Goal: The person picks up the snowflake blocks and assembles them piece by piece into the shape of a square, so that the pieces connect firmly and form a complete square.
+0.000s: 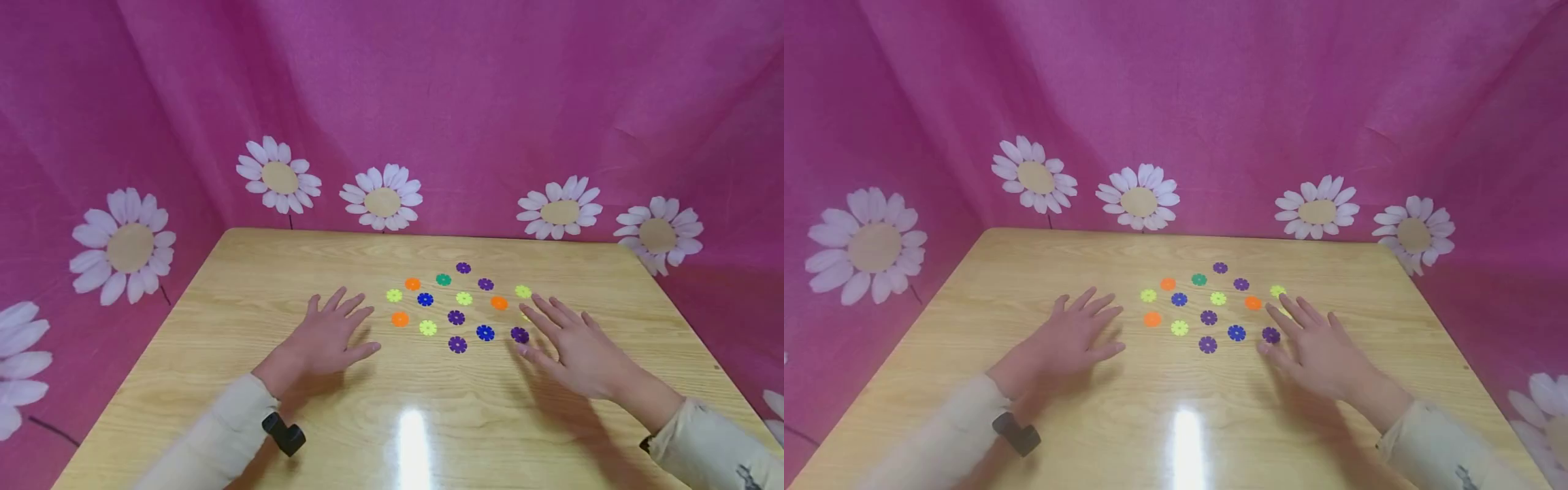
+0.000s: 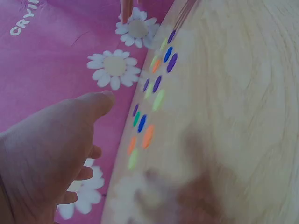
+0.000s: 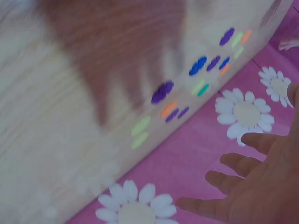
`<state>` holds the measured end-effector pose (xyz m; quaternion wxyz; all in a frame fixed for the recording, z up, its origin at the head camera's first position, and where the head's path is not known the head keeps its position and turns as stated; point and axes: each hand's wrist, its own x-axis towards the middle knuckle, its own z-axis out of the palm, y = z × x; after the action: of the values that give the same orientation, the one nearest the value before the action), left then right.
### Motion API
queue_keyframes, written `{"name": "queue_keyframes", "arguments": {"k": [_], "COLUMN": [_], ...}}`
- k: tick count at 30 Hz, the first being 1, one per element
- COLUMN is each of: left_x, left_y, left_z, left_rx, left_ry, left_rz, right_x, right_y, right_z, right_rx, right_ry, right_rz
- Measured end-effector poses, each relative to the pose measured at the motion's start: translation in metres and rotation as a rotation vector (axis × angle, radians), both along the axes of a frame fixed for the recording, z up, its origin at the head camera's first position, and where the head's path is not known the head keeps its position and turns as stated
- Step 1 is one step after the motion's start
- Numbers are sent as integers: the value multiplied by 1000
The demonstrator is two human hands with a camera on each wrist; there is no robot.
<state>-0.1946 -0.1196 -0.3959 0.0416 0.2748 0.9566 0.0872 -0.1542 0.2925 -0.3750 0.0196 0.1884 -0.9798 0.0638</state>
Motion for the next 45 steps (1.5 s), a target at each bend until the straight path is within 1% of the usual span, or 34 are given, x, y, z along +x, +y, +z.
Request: {"name": "queue_keyframes", "arguments": {"k": [3,6,9,12,15,19,22,26,29,33,37,41,45], "left_x": [-4,-10,-16,-22,-26,-26,-25,-25,-28,-33,-37,-41,-46], "left_y": [11,20,29,39,47,53,55,60,63,67,71,75,76], "left_z": [-10,-17,-24,-31,-37,-44,-46,-47,-47,-47,-45,-42,-42], "left_rx": [-10,-4,-5,4,16,10,22,25,-5,-42,-42,-22,6], "left_ry": [-21,-24,-8,2,1,-11,-17,-13,12,66,94,67,27], "left_rz": [-22,-32,-36,-54,-71,-55,-33,-30,-25,-21,-24,-12,0], "right_x": [-3,-5,-8,-10,-13,-18,-22,-26,-30,-35,-41,-45,-48], "right_y": [-10,-21,-32,-39,-45,-54,-61,-67,-69,-72,-73,-73,-76], "right_z": [-10,-19,-27,-35,-42,-49,-52,-53,-52,-53,-55,-57,-56], "right_rx": [7,2,-5,-7,6,30,39,70,99,108,116,110,66], "right_ry": [-11,-5,7,25,54,87,96,95,102,115,144,162,148], "right_rz": [22,57,92,112,139,198,230,239,239,241,248,248,250]}}
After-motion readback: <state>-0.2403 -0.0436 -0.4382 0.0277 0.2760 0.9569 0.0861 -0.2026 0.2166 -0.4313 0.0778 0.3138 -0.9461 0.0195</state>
